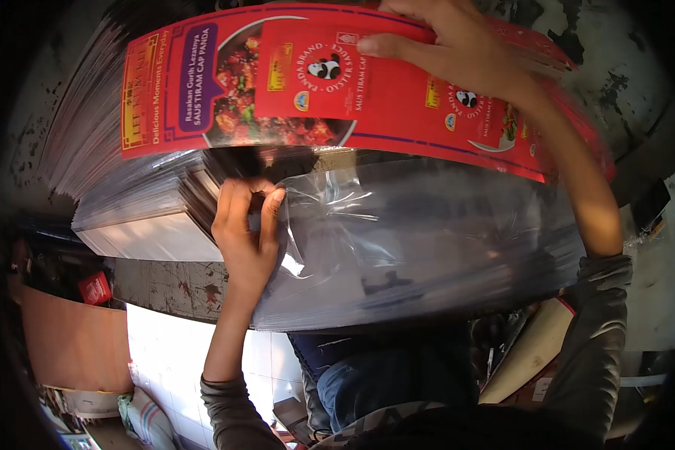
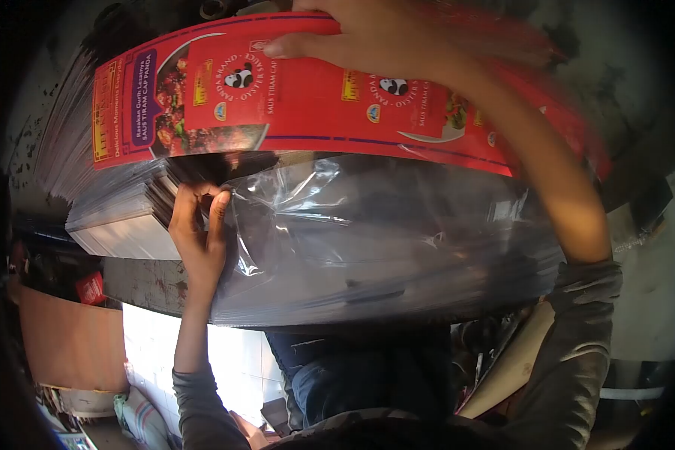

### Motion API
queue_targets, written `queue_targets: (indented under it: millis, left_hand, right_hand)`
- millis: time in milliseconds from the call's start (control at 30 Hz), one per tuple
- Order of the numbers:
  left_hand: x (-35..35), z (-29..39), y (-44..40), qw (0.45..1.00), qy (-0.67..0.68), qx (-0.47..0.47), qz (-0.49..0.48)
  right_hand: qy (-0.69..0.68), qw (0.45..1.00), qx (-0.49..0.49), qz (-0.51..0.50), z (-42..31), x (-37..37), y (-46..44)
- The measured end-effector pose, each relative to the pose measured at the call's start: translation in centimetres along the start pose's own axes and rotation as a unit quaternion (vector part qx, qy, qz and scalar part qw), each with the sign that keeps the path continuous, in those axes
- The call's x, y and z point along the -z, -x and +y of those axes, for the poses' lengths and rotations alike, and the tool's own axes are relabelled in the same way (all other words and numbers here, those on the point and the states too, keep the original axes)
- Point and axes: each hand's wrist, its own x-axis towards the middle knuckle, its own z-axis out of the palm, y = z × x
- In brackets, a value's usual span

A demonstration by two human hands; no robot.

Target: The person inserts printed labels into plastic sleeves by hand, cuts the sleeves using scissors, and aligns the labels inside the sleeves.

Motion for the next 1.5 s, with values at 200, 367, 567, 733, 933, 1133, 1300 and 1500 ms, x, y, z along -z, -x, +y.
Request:
queue_targets:
  millis: [200, 367, 567, 733, 933, 1133, 1300, 1500]
  left_hand:
    - [-0.4, -1.4, -0.1, 0.994, 0.076, 0.074, -0.014]
    - [-0.3, -0.7, -0.3, 0.935, 0.261, 0.213, -0.113]
    - [-0.1, -0.6, -0.8, 0.908, 0.301, 0.248, -0.155]
    - [-0.1, -1.3, -0.8, 0.902, 0.31, 0.27, -0.132]
    - [-0.3, -1.2, -0.5, 0.898, 0.332, 0.27, -0.1]
    - [-0.2, -0.9, -0.7, 0.89, 0.337, 0.295, -0.085]
    - [0.0, -0.7, -0.7, 0.892, 0.339, 0.29, -0.072]
    - [-0.1, -1.4, -0.7, 0.896, 0.342, 0.276, -0.063]
  right_hand:
    - [0.098, 0.994, 0.035, 0.028, 4.5, -0.1, 7.9]
    - [0.07, 0.997, -0.015, 0.015, 6.1, -1.1, 9.6]
    - [0.083, 0.996, -0.009, 0.024, 7.2, -0.8, 9.9]
    - [0.093, 0.995, -0.031, 0.003, 7.2, -0.4, 9.7]
    - [0.022, 0.999, -0.04, -0.018, 6.6, 0.0, 9.2]
    - [0.005, 1.0, -0.003, -0.006, 6.7, 0.3, 8.9]
    - [0.044, 0.998, 0.037, 0.012, 6.7, 0.5, 8.7]
    - [0.106, 0.993, 0.044, 0.041, 7.1, -0.3, 9.0]
